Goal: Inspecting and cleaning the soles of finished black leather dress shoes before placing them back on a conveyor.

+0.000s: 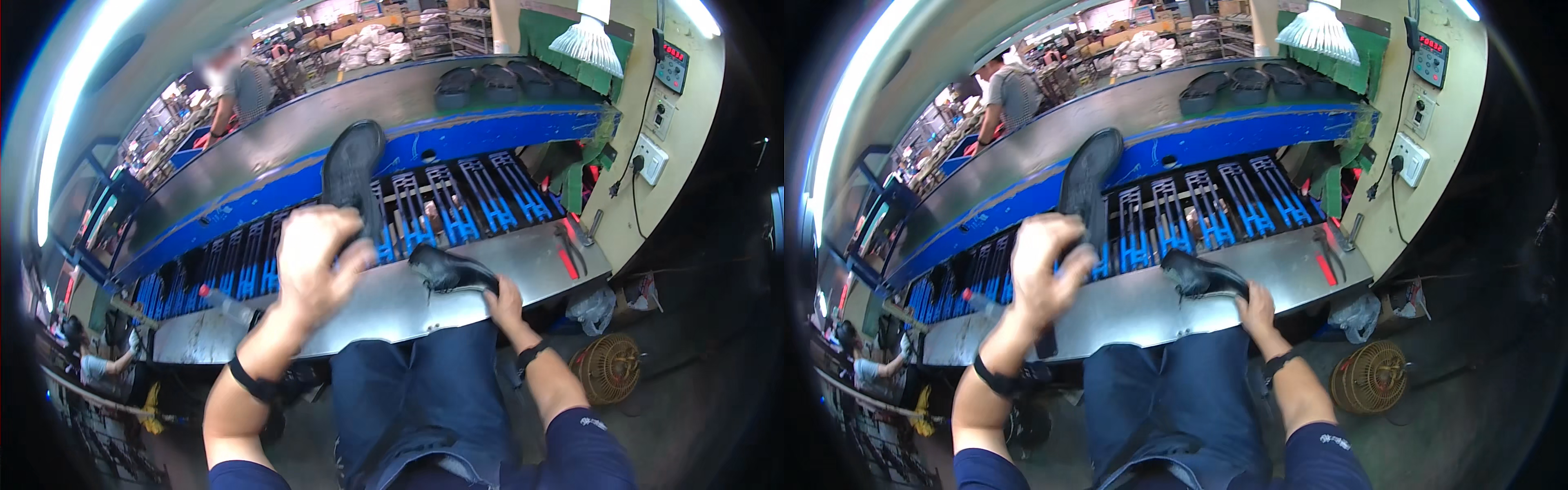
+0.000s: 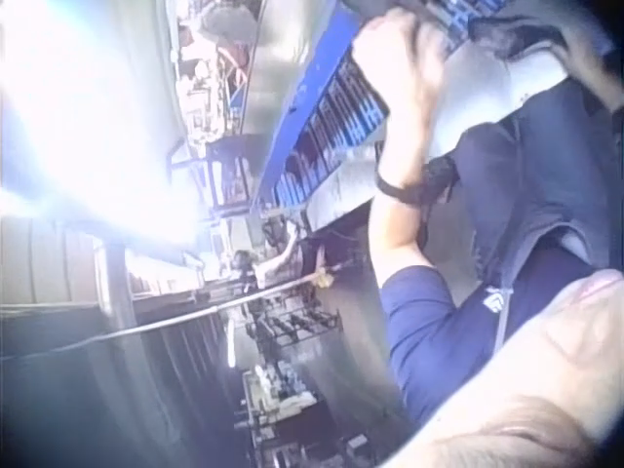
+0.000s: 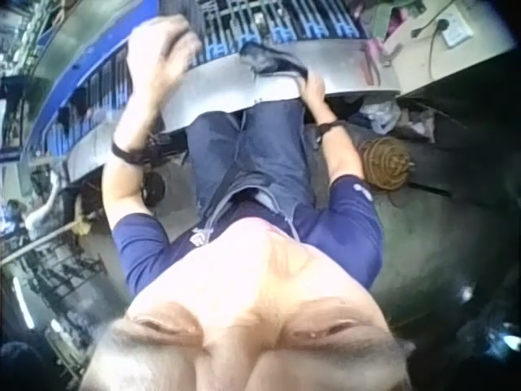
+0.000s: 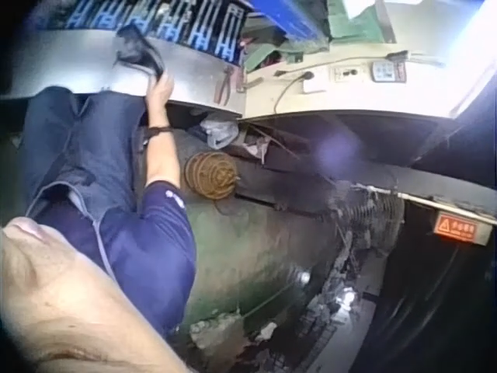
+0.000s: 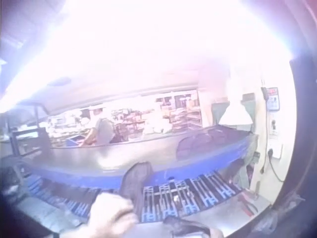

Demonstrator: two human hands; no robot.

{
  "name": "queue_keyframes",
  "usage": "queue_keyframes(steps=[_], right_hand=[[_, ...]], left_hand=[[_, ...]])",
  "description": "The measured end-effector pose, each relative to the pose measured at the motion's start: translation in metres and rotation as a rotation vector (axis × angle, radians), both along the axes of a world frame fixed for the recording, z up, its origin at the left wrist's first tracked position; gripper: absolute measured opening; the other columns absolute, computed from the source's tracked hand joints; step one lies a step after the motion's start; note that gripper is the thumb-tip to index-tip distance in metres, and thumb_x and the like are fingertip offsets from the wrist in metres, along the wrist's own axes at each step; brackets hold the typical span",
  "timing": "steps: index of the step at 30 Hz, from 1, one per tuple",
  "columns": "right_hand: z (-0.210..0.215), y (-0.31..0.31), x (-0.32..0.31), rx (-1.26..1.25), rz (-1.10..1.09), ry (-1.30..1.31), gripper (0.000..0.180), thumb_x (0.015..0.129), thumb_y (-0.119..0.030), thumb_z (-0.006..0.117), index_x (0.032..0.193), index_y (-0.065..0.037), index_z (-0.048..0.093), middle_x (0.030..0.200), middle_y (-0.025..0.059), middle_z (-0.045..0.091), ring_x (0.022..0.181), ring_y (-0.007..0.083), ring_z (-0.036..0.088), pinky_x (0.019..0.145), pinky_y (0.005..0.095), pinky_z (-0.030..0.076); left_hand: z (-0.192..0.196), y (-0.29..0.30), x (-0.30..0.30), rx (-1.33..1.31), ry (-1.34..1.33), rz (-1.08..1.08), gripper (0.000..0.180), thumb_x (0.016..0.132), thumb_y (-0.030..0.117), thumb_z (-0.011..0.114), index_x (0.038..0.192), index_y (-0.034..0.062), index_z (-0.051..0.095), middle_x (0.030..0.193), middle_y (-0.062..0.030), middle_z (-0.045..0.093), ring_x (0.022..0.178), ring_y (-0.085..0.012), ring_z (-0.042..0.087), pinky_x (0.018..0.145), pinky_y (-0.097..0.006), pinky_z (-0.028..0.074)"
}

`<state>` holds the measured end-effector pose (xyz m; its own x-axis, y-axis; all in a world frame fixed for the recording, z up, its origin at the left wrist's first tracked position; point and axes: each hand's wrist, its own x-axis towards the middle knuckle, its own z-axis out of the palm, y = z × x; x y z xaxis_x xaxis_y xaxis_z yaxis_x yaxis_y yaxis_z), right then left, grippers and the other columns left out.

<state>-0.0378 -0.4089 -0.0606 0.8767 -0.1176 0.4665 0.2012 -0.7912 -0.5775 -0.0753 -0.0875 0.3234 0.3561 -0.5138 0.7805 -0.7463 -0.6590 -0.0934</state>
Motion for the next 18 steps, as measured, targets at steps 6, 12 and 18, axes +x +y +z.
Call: queue_keyframes(steps=[6, 12, 18], right_hand=[[0.187, 0.029, 0.011, -0.31, 0.315, -0.249, 0.043, 0.074, -0.02, 0.08, 0.11, -0.002, 0.064, 0.097, 0.0161, 0.066, 0.09, 0.0371, 0.06, 0.08, 0.0469, 0.05], [0.306, 0.057, -0.08, 0.11, 0.566, -0.29, 0.037, 0.073, -0.018, 0.081, 0.103, 0.0, 0.067, 0.095, 0.0132, 0.066, 0.088, 0.0292, 0.061, 0.081, 0.037, 0.049], [0.178, 0.082, -0.159, 0.875, 0.623, 0.329, 0.04, 0.084, -0.02, 0.073, 0.116, 0.001, 0.061, 0.107, 0.0051, 0.065, 0.1, 0.0153, 0.059, 0.091, 0.0309, 0.047]], left_hand=[[-0.186, 0.013, -0.23, 0.196, 0.633, 0.078, 0.036, 0.073, 0.037, 0.082, 0.085, 0.0068, 0.068, 0.074, -0.0082, 0.059, 0.064, -0.0283, 0.059, 0.062, -0.041, 0.045], [-0.269, 0.052, -0.245, -0.462, 1.021, 0.161, 0.015, 0.088, 0.02, 0.073, 0.09, 0.0048, 0.072, 0.081, -0.0118, 0.069, 0.07, -0.0276, 0.067, 0.066, -0.038, 0.055], [-0.304, 0.142, -0.138, -0.748, 0.91, 0.674, 0.075, 0.077, 0.033, 0.081, 0.137, -0.0018, 0.051, 0.135, -0.0242, 0.051, 0.129, -0.0396, 0.048, 0.108, -0.044, 0.04]])
